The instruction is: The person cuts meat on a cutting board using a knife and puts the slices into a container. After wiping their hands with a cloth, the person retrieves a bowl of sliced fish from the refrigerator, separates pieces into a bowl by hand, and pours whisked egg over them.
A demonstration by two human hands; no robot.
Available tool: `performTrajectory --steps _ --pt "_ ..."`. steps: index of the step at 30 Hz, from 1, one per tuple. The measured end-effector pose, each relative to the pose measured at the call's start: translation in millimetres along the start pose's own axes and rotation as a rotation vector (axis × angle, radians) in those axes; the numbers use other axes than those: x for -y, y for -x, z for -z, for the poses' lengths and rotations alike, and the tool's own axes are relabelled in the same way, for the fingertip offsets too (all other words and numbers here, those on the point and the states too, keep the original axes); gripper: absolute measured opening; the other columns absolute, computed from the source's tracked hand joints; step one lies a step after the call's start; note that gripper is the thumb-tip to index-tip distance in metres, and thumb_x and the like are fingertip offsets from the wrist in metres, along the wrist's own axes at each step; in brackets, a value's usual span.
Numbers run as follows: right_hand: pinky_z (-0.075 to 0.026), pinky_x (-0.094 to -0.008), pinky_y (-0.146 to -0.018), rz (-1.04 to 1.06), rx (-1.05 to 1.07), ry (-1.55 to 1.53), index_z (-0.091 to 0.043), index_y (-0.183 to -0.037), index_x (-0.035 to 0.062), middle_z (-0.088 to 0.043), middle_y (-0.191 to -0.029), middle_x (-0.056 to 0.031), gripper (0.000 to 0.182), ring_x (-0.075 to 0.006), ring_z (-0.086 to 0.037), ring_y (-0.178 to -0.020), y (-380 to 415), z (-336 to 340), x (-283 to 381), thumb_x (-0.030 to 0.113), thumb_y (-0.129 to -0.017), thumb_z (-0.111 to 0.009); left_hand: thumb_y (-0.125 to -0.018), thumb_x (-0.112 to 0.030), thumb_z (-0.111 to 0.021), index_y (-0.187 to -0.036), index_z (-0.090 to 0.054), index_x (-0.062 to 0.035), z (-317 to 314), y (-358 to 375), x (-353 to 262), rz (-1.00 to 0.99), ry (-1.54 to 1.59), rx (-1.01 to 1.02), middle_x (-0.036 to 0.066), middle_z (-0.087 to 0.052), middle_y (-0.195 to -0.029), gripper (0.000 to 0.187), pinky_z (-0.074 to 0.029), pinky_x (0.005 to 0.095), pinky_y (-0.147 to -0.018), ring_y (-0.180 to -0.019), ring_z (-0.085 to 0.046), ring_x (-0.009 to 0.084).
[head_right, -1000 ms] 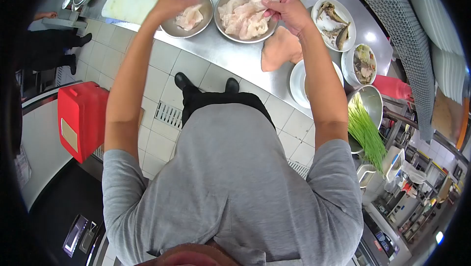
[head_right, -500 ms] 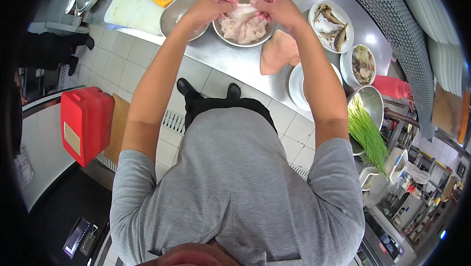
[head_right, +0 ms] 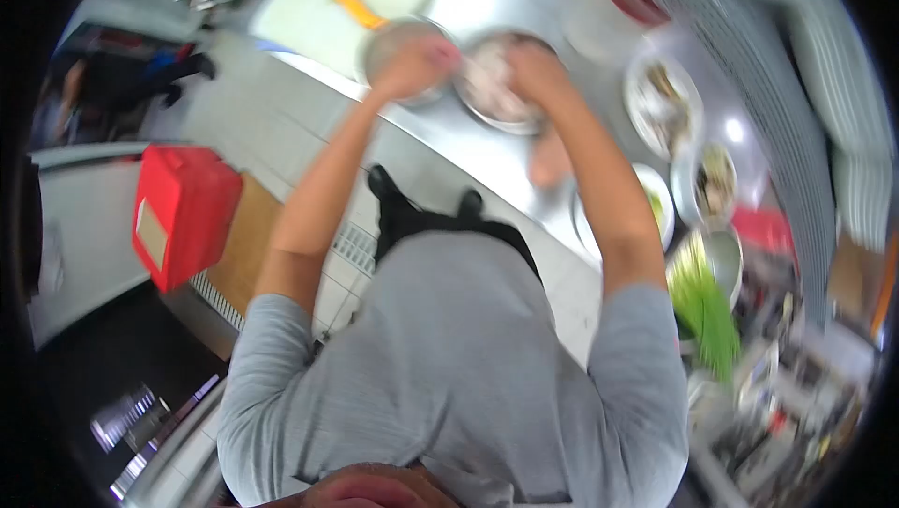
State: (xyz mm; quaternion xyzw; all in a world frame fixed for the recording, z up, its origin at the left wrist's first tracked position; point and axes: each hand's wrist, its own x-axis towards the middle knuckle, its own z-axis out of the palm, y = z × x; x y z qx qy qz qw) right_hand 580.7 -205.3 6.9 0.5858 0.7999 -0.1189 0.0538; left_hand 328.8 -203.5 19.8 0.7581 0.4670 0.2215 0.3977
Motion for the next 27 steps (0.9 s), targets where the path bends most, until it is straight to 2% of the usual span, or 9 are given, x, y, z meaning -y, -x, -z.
performTrajectory --steps 2,3,5,7,12,16,20,23,27 --pt "-0.051 -0.0452 -0.095 0.155 -0.127 -0.183 -0.069 -0.109 0.0043 -0.069 -0.114 -0.0184 0.035 -0.0362 -0.064 -0.108 7.7 2.6 -2.7 0.014 -0.075 -0.073 -0.091 -0.024 -0.061 -0.095 -0.071 -0.0037 -44.1 -8.6 64.2 -0.305 -0.248 -0.182 0.017 -0.072 -0.096 0.023 -0.052 0.0437 -0.085 -0.091 -0.068 0.0324" --pt "-0.051 -0.0445 -0.092 0.186 -0.126 -0.271 -0.070 -0.107 0.0039 -0.070 -0.112 -0.0181 0.036 -0.0356 -0.065 -0.105 11.1 4.8 -4.7 0.015 -0.074 -0.075 -0.088 -0.022 -0.060 -0.090 -0.070 -0.0047 -35.3 5.8 30.7 -0.055 -0.175 -0.152 0.018 -0.071 -0.092 0.020 -0.052 0.0463 -0.082 -0.089 -0.068 0.0347" --pt "-0.053 -0.0433 -0.087 0.196 -0.124 -0.382 -0.072 -0.103 0.0031 -0.071 -0.108 -0.0173 0.036 -0.0345 -0.067 -0.098 11.2 8.6 -11.5 0.017 -0.071 -0.079 -0.082 -0.023 -0.066 -0.088 -0.071 -0.0088 -36.2 12.3 24.2 -0.049 -0.072 -0.176 0.016 -0.071 -0.084 0.016 -0.053 0.0457 -0.077 -0.081 -0.069 0.0338" --pt "-0.047 -0.0411 -0.056 0.125 -0.160 -0.374 -0.067 -0.077 0.0006 -0.067 -0.070 -0.0126 0.029 -0.0276 -0.059 -0.057 18.2 21.5 -14.2 0.020 -0.069 -0.086 -0.078 -0.022 -0.072 -0.088 -0.072 -0.0089 -13.4 30.9 -7.4 0.060 0.033 -0.142 0.011 -0.073 -0.085 0.017 -0.055 0.0399 -0.071 -0.080 -0.071 0.0282" --pt "-0.041 -0.0251 -0.054 -0.041 -0.059 -0.961 -0.065 -0.081 0.0043 -0.062 -0.071 0.0016 0.016 -0.0069 -0.054 -0.061 19.7 34.3 -21.4 0.006 -0.077 -0.080 -0.079 -0.027 -0.073 -0.095 -0.072 -0.0029 -21.7 3.2 -4.2 -0.040 0.074 -0.143 0.016 -0.073 -0.091 0.029 -0.056 0.0396 -0.077 -0.085 -0.071 0.0292" --pt "-0.036 -0.0197 -0.054 -0.020 0.070 -1.203 -0.066 -0.092 0.0066 -0.063 -0.076 0.0048 0.012 -0.0019 -0.050 -0.062 30.5 52.6 -6.9 0.002 -0.081 -0.070 -0.076 -0.034 -0.075 -0.098 -0.072 -0.0031 -52.1 -31.8 -10.6 -0.032 0.138 -0.239 0.017 -0.073 -0.095 0.038 -0.055 0.0404 -0.080 -0.088 -0.071 0.0305" --pt "-0.047 -0.0243 -0.075 0.127 0.018 -1.047 -0.069 -0.102 0.0053 -0.065 -0.090 0.0047 0.018 -0.0063 -0.057 -0.082 29.7 53.2 -4.8 0.006 -0.085 -0.073 -0.070 -0.039 -0.079 -0.094 -0.073 -0.0076 -67.1 -63.8 0.7 -0.126 0.260 0.016 0.016 -0.073 -0.090 0.040 -0.053 0.0438 -0.074 -0.079 -0.067 0.0300" --pt "-0.049 -0.0263 -0.076 0.081 -0.028 -0.896 -0.070 -0.101 0.0061 -0.066 -0.090 0.0037 0.018 -0.0071 -0.058 -0.083 39.4 79.4 9.9 0.006 -0.085 -0.075 -0.069 -0.037 -0.079 -0.080 -0.074 -0.0076 -45.0 -53.1 -20.7 -0.067 0.173 -0.029 0.016 -0.072 -0.077 0.032 -0.053 0.0432 -0.066 -0.069 -0.066 0.0278" --pt "-0.049 -0.0232 -0.069 0.054 -0.024 -1.017 -0.070 -0.100 0.0008 -0.069 -0.087 0.0000 0.016 -0.0064 -0.060 -0.076 31.2 70.2 -9.8 0.004 -0.085 -0.074 -0.084 -0.029 -0.073 -0.101 -0.074 -0.0076 28.8 -25.3 -31.8 -0.136 0.101 -0.028 0.004 -0.075 -0.091 0.028 -0.055 0.0310 -0.073 -0.082 -0.069 0.0136"
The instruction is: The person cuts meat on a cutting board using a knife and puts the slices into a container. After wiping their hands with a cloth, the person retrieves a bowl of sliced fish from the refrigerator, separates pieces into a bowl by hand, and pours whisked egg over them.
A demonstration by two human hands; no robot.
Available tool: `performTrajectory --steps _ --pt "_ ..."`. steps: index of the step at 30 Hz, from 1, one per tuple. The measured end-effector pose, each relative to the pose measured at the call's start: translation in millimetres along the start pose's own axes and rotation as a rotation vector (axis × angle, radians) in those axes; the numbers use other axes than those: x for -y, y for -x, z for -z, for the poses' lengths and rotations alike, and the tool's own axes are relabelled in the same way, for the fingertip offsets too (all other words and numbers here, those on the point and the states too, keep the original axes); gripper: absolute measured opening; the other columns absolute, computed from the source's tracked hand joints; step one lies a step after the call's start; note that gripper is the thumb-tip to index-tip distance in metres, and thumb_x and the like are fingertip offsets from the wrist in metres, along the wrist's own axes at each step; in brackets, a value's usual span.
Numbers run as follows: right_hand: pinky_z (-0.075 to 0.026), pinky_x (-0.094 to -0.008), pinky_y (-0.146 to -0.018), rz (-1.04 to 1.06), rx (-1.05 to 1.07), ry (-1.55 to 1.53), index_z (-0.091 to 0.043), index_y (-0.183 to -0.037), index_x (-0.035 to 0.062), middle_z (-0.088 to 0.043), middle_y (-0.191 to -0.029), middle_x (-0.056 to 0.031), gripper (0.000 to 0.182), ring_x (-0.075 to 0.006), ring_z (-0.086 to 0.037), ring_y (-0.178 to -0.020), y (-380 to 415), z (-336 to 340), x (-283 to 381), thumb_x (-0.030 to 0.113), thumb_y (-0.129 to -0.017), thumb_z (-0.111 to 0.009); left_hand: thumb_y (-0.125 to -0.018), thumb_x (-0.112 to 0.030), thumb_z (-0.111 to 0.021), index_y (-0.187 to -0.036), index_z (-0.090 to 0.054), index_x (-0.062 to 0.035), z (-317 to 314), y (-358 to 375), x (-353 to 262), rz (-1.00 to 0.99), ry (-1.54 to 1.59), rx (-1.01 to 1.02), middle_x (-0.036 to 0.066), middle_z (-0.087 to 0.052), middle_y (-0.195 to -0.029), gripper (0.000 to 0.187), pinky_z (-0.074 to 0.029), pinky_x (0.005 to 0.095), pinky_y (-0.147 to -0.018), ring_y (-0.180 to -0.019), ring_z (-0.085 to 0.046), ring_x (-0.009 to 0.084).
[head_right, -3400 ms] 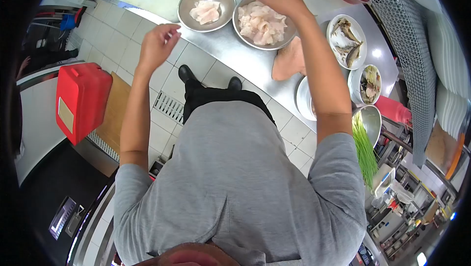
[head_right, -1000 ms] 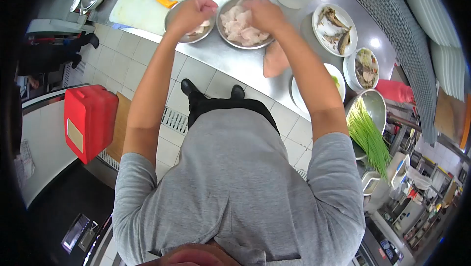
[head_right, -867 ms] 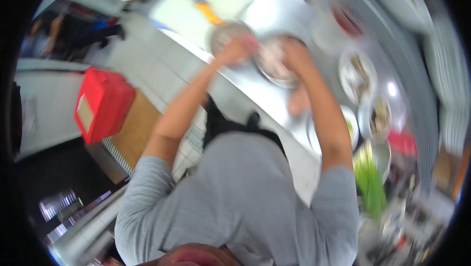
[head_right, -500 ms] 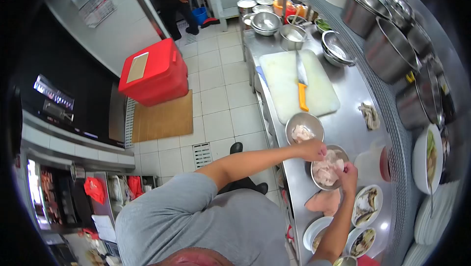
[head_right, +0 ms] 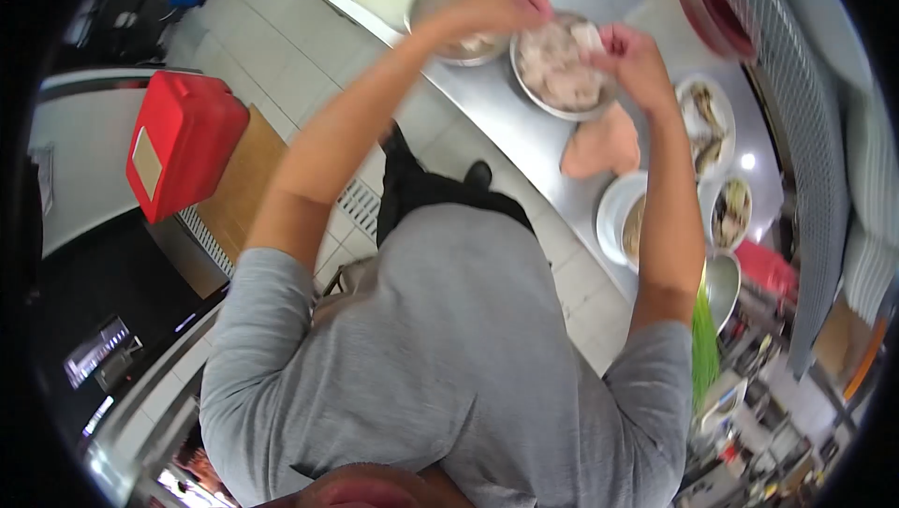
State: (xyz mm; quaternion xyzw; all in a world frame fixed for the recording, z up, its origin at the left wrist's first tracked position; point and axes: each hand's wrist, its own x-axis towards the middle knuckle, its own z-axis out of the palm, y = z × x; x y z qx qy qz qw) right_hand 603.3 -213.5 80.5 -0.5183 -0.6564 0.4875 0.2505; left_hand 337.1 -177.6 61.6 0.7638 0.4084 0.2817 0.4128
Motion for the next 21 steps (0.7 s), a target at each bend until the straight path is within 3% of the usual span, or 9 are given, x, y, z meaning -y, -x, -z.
performTrajectory --steps 2,4,7,10,11,14,15,18,21 --pt "-0.049 -0.0225 -0.068 -0.034 -0.017 0.001 -0.070 -0.101 0.0008 -0.069 -0.086 0.0002 0.017 -0.0064 -0.060 -0.074 3.1 8.1 -11.8 0.006 -0.085 -0.074 -0.083 -0.026 -0.073 -0.106 -0.073 -0.0087 31.6 2.3 33.4 0.106 -0.167 -0.016 0.008 -0.075 -0.100 0.029 -0.055 0.0336 -0.081 -0.091 -0.070 0.0187" --pt "-0.049 -0.0223 -0.068 -0.090 -0.023 -0.002 -0.070 -0.101 0.0008 -0.069 -0.085 0.0004 0.018 -0.0064 -0.060 -0.074 9.5 11.7 -17.0 0.008 -0.085 -0.075 -0.082 -0.033 -0.066 -0.086 -0.073 -0.0023 56.3 11.1 43.5 0.071 -0.331 -0.213 0.024 -0.071 -0.086 0.031 -0.054 0.0464 -0.075 -0.083 -0.069 0.0391" --pt "-0.047 -0.0227 -0.067 -0.117 -0.055 -0.085 -0.070 -0.101 0.0012 -0.069 -0.084 0.0006 0.019 -0.0068 -0.060 -0.074 16.7 9.2 -22.1 0.011 -0.085 -0.076 -0.078 -0.032 -0.071 -0.089 -0.074 -0.0008 57.4 16.1 78.1 0.076 -0.619 -0.197 0.020 -0.072 -0.082 0.033 -0.054 0.0408 -0.073 -0.078 -0.070 0.0329" --pt "-0.045 -0.0221 -0.067 -0.119 -0.076 -0.035 -0.070 -0.101 0.0033 -0.069 -0.086 0.0013 0.020 -0.0070 -0.060 -0.075 14.3 1.4 -43.5 0.014 -0.085 -0.076 -0.080 -0.021 -0.073 -0.108 -0.072 -0.0095 42.3 26.0 99.7 0.199 -0.745 0.097 0.011 -0.074 -0.102 0.031 -0.055 0.0390 -0.083 -0.094 -0.070 0.0282" --pt "-0.045 -0.0219 -0.068 -0.117 -0.089 0.001 -0.071 -0.102 0.0041 -0.070 -0.086 0.0016 0.020 -0.0071 -0.060 -0.076 13.8 0.3 -48.9 0.015 -0.085 -0.076 -0.077 -0.018 -0.073 -0.105 -0.070 -0.0098 32.3 32.2 86.7 0.238 -0.711 0.059 0.014 -0.072 -0.101 0.030 -0.055 0.0435 -0.082 -0.095 -0.069 0.0345" --pt "-0.045 -0.0221 -0.070 -0.163 -0.043 -0.276 -0.071 -0.102 0.0059 -0.070 -0.088 0.0019 0.020 -0.0073 -0.061 -0.078 18.9 0.4 -35.3 0.017 -0.086 -0.075 -0.078 -0.028 -0.075 -0.095 -0.075 -0.0098 5.4 32.7 95.4 0.168 -0.917 0.080 0.011 -0.074 -0.091 0.025 -0.058 0.0390 -0.076 -0.083 -0.072 0.0261" --pt "-0.045 -0.0231 -0.070 -0.160 -0.029 -0.296 -0.071 -0.103 0.0059 -0.070 -0.088 0.0015 0.020 -0.0076 -0.061 -0.078 18.8 0.1 -35.6 0.016 -0.086 -0.075 -0.080 -0.024 -0.071 -0.096 -0.073 -0.0100 2.4 34.5 80.9 0.199 -0.913 0.098 0.013 -0.074 -0.095 0.021 -0.058 0.0427 -0.078 -0.088 -0.072 0.0314" --pt "-0.046 -0.0233 -0.070 -0.173 -0.021 -0.382 -0.071 -0.104 0.0064 -0.070 -0.089 0.0012 0.019 -0.0077 -0.061 -0.078 18.5 -2.8 -34.4 0.015 -0.088 -0.074 -0.081 -0.021 -0.068 -0.095 -0.074 -0.0101 -7.3 30.7 91.3 0.185 -1.005 0.069 0.013 -0.073 -0.094 0.019 -0.058 0.0436 -0.078 -0.093 -0.072 0.0313" --pt "-0.047 -0.0225 -0.068 -0.197 -0.057 -0.476 -0.070 -0.105 0.0059 -0.069 -0.088 0.0020 0.018 -0.0063 -0.060 -0.076 22.6 -2.7 -33.1 0.014 -0.090 -0.072 -0.083 -0.021 -0.062 -0.098 -0.075 -0.0093 -1.1 20.3 97.5 0.273 -0.821 0.100 0.014 -0.074 -0.099 0.023 -0.056 0.0437 -0.082 -0.096 -0.071 0.0308"
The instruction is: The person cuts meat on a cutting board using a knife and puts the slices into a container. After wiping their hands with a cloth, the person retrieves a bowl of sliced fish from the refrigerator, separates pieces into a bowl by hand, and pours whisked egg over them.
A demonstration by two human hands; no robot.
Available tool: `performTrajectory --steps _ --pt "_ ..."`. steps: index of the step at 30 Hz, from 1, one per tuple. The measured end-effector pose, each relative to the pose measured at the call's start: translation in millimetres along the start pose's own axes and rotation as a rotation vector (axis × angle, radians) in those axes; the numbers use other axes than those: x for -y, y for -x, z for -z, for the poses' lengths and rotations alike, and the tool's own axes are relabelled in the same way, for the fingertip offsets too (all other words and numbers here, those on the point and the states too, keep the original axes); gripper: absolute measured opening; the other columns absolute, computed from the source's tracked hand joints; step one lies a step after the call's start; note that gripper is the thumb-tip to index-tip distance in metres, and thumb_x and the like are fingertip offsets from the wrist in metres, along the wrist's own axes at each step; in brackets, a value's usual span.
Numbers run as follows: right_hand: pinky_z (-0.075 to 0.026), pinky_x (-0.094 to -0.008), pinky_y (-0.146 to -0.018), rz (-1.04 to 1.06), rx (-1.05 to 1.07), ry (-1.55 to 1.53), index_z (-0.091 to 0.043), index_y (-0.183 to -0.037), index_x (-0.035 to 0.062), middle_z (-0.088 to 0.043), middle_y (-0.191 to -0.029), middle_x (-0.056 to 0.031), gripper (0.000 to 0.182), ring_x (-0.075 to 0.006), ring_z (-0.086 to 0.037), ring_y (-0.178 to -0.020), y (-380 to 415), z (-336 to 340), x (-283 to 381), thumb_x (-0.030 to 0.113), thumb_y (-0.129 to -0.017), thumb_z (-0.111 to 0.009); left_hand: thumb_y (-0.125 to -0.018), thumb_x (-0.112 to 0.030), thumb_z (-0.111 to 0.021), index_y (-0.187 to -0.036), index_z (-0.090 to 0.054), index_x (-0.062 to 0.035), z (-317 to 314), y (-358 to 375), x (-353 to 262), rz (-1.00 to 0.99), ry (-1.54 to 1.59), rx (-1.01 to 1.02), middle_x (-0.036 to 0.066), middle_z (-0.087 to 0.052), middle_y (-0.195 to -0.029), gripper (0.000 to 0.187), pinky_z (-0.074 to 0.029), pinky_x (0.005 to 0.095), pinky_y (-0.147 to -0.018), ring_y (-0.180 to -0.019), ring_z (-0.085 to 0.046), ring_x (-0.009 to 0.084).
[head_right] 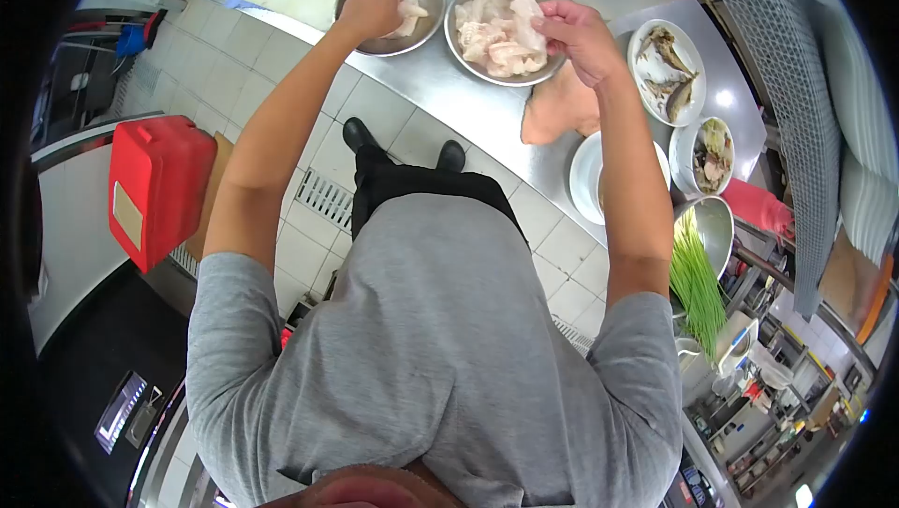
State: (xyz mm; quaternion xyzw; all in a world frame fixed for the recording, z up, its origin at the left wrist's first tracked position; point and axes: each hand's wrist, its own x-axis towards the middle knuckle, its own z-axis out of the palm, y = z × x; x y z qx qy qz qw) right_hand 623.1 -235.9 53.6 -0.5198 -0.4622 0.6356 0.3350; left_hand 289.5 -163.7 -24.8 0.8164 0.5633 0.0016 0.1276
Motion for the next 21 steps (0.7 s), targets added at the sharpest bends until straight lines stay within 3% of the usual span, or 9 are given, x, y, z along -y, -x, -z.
performTrajectory --steps 4,7,8,12,18,21 --pt "-0.048 -0.0201 -0.063 -0.039 -0.011 -0.067 -0.069 -0.107 0.0046 -0.067 -0.085 0.0023 0.018 -0.0047 -0.059 -0.072 -4.8 8.0 -7.9 0.014 -0.091 -0.070 -0.081 -0.028 -0.070 -0.116 -0.071 -0.0040 21.8 -20.0 32.5 0.003 0.334 0.146 0.016 -0.074 -0.102 0.042 -0.056 0.0362 -0.080 -0.089 -0.072 0.0263" --pt "-0.047 -0.0187 -0.060 -0.045 0.008 -0.112 -0.069 -0.107 0.0034 -0.067 -0.085 0.0020 0.018 -0.0043 -0.058 -0.070 -2.2 12.1 -8.4 0.014 -0.092 -0.069 -0.079 -0.032 -0.074 -0.116 -0.070 -0.0004 32.2 -28.8 66.2 0.111 0.787 0.213 0.015 -0.075 -0.098 0.049 -0.055 0.0351 -0.080 -0.089 -0.071 0.0224" --pt "-0.047 -0.0187 -0.059 -0.044 0.002 -0.106 -0.068 -0.107 0.0027 -0.067 -0.085 0.0020 0.019 -0.0044 -0.058 -0.070 -2.3 14.5 -9.7 0.013 -0.092 -0.069 -0.077 -0.030 -0.073 -0.094 -0.074 0.0013 49.6 -18.0 58.7 0.079 0.778 0.102 0.014 -0.072 -0.080 0.035 -0.054 0.0358 -0.073 -0.077 -0.068 0.0240" --pt "-0.047 -0.0189 -0.059 -0.042 -0.025 -0.093 -0.068 -0.109 0.0012 -0.067 -0.086 0.0020 0.021 -0.0043 -0.057 -0.069 -2.3 13.0 -10.0 0.013 -0.091 -0.069 -0.075 -0.026 -0.075 -0.096 -0.072 0.0032 74.0 -11.6 61.0 0.106 0.769 0.081 0.010 -0.070 -0.086 0.036 -0.052 0.0334 -0.074 -0.080 -0.064 0.0183" --pt "-0.044 -0.0194 -0.060 -0.038 -0.043 -0.066 -0.067 -0.114 0.0013 -0.069 -0.090 0.0025 0.028 -0.0033 -0.057 -0.070 -1.1 1.7 -2.7 0.013 -0.089 -0.072 -0.074 -0.025 -0.075 -0.097 -0.074 0.0004 65.4 -7.9 61.8 0.092 0.846 0.105 0.010 -0.070 -0.084 0.034 -0.052 0.0334 -0.074 -0.078 -0.064 0.0186" --pt "-0.042 -0.0198 -0.061 -0.033 -0.040 -0.030 -0.067 -0.115 0.0020 -0.069 -0.091 0.0025 0.030 -0.0033 -0.057 -0.071 -1.5 2.0 -4.4 0.013 -0.088 -0.073 -0.080 -0.027 -0.070 -0.116 -0.070 -0.0020 49.8 -10.2 65.4 0.029 0.580 0.196 0.014 -0.075 -0.099 0.044 -0.055 0.0351 -0.079 -0.087 -0.072 0.0244"
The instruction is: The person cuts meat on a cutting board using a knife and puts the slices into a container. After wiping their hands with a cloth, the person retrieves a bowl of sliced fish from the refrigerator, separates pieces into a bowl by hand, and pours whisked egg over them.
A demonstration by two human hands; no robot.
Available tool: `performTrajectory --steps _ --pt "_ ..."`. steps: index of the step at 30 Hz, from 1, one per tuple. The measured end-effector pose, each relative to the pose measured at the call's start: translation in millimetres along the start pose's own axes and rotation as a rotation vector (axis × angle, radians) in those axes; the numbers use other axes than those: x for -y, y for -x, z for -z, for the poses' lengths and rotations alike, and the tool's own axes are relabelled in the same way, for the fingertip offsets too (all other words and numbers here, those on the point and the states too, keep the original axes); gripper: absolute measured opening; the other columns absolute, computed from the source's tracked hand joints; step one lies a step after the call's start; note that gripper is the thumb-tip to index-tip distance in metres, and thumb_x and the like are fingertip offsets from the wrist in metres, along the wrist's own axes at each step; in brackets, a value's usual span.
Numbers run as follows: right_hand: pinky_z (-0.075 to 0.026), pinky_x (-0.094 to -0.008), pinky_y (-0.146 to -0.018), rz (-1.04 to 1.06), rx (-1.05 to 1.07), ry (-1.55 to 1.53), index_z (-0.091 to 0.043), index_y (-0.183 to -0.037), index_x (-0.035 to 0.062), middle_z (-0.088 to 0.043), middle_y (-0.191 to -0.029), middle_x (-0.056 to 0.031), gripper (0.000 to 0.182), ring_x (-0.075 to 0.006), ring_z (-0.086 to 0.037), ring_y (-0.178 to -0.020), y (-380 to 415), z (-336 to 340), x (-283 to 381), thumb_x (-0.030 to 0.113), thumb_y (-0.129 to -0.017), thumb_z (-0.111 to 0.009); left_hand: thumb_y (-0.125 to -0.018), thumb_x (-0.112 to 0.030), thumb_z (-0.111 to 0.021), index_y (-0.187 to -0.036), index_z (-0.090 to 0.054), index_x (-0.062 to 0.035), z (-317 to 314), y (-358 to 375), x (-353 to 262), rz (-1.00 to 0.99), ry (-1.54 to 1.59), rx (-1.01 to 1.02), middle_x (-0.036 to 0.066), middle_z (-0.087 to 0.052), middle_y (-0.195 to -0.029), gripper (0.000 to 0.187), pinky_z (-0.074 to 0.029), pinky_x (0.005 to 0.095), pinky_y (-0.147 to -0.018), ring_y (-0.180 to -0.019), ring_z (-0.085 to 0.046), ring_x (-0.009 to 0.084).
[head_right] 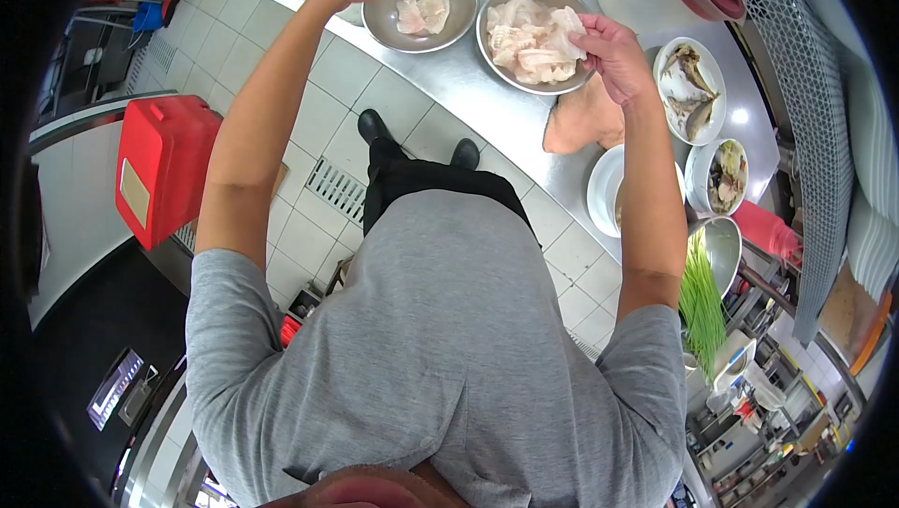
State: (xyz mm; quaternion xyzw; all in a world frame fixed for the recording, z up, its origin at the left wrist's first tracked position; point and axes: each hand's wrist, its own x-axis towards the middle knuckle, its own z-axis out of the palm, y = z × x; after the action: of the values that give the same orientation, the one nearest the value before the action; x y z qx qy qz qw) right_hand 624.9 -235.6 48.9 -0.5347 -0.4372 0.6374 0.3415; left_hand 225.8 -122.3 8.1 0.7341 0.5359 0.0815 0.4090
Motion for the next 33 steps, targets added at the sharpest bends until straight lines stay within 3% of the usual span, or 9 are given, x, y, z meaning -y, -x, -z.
performTrajectory --steps 3,6,8,11,13,14,16,24,33 --pt "-0.040 -0.0203 -0.061 -0.004 -0.001 0.049 -0.067 -0.116 0.0025 -0.070 -0.092 0.0021 0.031 -0.0035 -0.057 -0.072 -2.1 3.4 -4.7 0.013 -0.087 -0.074 -0.082 -0.022 -0.063 -0.115 -0.070 -0.0074 -5.2 15.6 -5.5 0.022 -0.518 -0.246 0.011 -0.075 -0.099 0.037 -0.055 0.0365 -0.078 -0.085 -0.071 0.0265" --pt "-0.040 -0.0205 -0.061 -0.015 -0.002 0.111 -0.067 -0.117 0.0037 -0.070 -0.092 0.0017 0.033 -0.0039 -0.057 -0.073 0.0 6.4 -10.7 0.013 -0.086 -0.074 -0.082 -0.018 -0.058 -0.115 -0.069 -0.0111 10.0 42.5 -36.8 0.089 -0.476 -0.254 0.012 -0.074 -0.099 0.035 -0.055 0.0391 -0.079 -0.089 -0.070 0.0290" --pt "-0.040 -0.0206 -0.062 -0.022 -0.027 0.157 -0.067 -0.117 0.0049 -0.070 -0.092 0.0017 0.034 -0.0044 -0.057 -0.074 3.3 8.7 -10.3 0.014 -0.085 -0.075 -0.086 -0.019 -0.057 -0.114 -0.068 -0.0098 11.5 81.7 -85.1 0.094 -0.383 -0.155 0.014 -0.072 -0.096 0.031 -0.054 0.0420 -0.079 -0.091 -0.070 0.0294" --pt "-0.041 -0.0208 -0.062 -0.043 -0.096 0.239 -0.067 -0.116 0.0066 -0.069 -0.091 0.0020 0.034 -0.0055 -0.057 -0.074 11.4 1.1 -5.9 0.014 -0.084 -0.075 -0.093 -0.019 -0.055 -0.109 -0.065 -0.0061 -0.5 142.9 -135.8 -0.415 -0.215 0.013 0.014 -0.067 -0.083 0.023 -0.051 0.0388 -0.069 -0.071 -0.065 0.0304" --pt "-0.041 -0.0213 -0.062 -0.053 -0.106 0.285 -0.067 -0.115 0.0067 -0.069 -0.092 0.0019 0.033 -0.0059 -0.058 -0.074 14.2 5.4 0.7 0.013 -0.083 -0.076 -0.096 -0.019 -0.055 -0.113 -0.062 -0.0057 11.0 195.0 -209.4 -0.377 0.017 0.333 0.011 -0.066 -0.080 0.023 -0.052 0.0395 -0.069 -0.066 -0.063 0.0311" --pt "-0.042 -0.0217 -0.062 -0.056 -0.089 0.293 -0.067 -0.114 0.0064 -0.069 -0.092 0.0019 0.033 -0.0060 -0.058 -0.074 14.5 2.5 3.4 0.012 -0.083 -0.076 -0.095 -0.022 -0.058 -0.114 -0.061 -0.0043 10.1 210.4 -223.3 -0.577 0.004 0.400 0.011 -0.066 -0.082 0.026 -0.053 0.0390 -0.067 -0.073 -0.067 0.0284" --pt "-0.042 -0.0221 -0.061 -0.056 -0.049 0.279 -0.067 -0.113 0.0056 -0.068 -0.091 0.0018 0.031 -0.0059 -0.058 -0.074 8.6 -9.1 8.2 0.010 -0.084 -0.076 -0.094 -0.024 -0.060 -0.115 -0.059 -0.0016 24.3 243.1 -278.8 -0.521 -0.067 0.559 0.014 -0.066 -0.095 0.030 -0.054 0.0411 -0.072 -0.086 -0.068 0.0293" --pt "-0.044 -0.0211 -0.063 -0.014 -0.071 0.245 -0.067 -0.110 0.0034 -0.069 -0.088 0.0014 0.026 -0.0058 -0.058 -0.074 7.2 -12.8 8.1 0.007 -0.085 -0.074 -0.093 -0.017 -0.061 -0.124 -0.055 -0.0020 22.0 283.3 -300.6 -0.750 -0.051 0.486 0.015 -0.066 -0.101 0.035 -0.054 0.0393 -0.075 -0.087 -0.067 0.0275" --pt "-0.052 -0.0242 -0.071 0.136 0.037 0.285 -0.067 -0.117 -0.0008 -0.073 -0.094 -0.0048 0.031 -0.0096 -0.066 -0.081 -15.9 -66.6 32.1 0.007 -0.088 -0.071 -0.091 -0.011 -0.063 -0.134 -0.049 -0.0023 44.8 269.7 -264.8 -0.611 0.076 0.341 0.015 -0.065 -0.108 0.046 -0.054 0.0373 -0.078 -0.088 -0.067 0.0256"
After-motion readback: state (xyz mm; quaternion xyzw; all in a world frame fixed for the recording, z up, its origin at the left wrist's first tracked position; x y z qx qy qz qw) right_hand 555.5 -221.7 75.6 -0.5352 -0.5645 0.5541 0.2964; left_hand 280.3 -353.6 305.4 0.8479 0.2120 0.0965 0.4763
